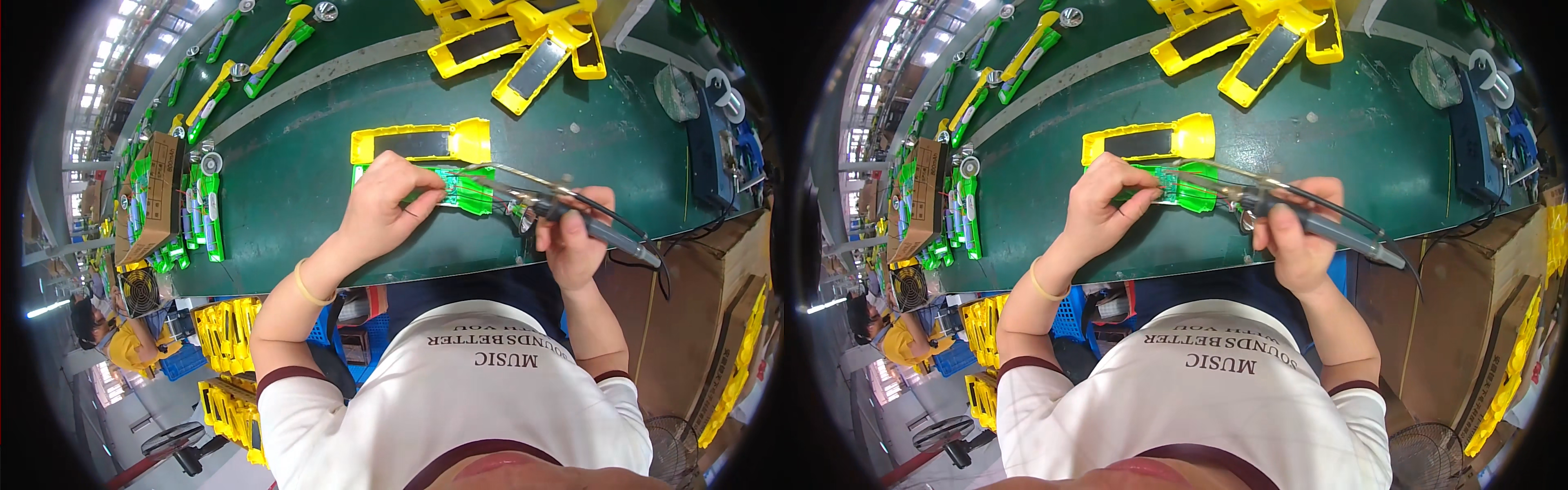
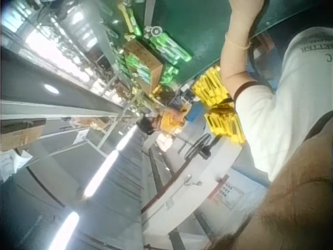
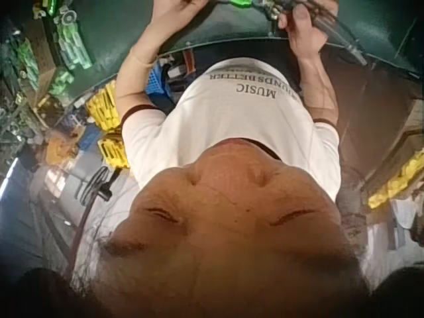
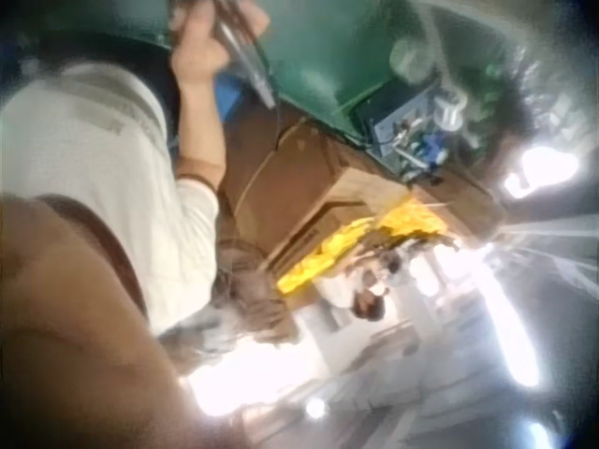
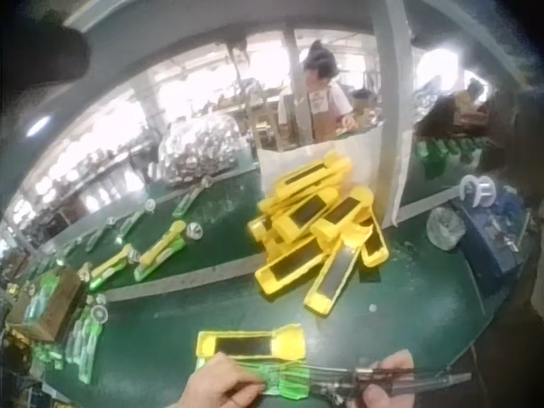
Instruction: The person solders wires inside flashlight components using a soldering iron, fits the internal parts into the plastic casings by hand, and places assembled flashlights onto a conveyor belt.
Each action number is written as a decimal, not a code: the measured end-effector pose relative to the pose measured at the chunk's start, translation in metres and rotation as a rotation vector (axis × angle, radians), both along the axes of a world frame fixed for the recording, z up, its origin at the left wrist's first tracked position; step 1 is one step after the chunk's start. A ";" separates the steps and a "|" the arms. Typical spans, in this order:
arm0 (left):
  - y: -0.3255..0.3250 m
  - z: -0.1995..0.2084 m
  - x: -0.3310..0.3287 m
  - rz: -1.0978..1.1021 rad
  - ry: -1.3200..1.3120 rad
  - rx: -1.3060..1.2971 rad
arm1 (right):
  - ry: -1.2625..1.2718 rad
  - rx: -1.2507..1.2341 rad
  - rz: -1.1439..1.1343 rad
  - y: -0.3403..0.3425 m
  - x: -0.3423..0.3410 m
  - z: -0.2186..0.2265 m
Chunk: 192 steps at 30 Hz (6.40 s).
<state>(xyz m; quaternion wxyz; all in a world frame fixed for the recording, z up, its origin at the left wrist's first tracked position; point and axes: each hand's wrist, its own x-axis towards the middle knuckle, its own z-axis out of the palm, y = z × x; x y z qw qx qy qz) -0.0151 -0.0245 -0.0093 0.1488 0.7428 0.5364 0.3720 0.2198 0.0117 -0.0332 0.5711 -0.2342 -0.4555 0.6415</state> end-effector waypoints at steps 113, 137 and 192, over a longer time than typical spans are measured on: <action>0.041 0.023 0.048 -0.234 0.293 0.166 | 0.144 -0.065 -0.300 0.010 0.024 -0.015; 0.031 0.012 0.002 -0.193 0.055 -0.271 | 0.103 -0.099 -0.136 0.011 0.026 -0.008; 0.014 0.013 0.008 -0.014 0.180 -0.194 | -0.076 0.011 -0.003 0.011 0.024 -0.010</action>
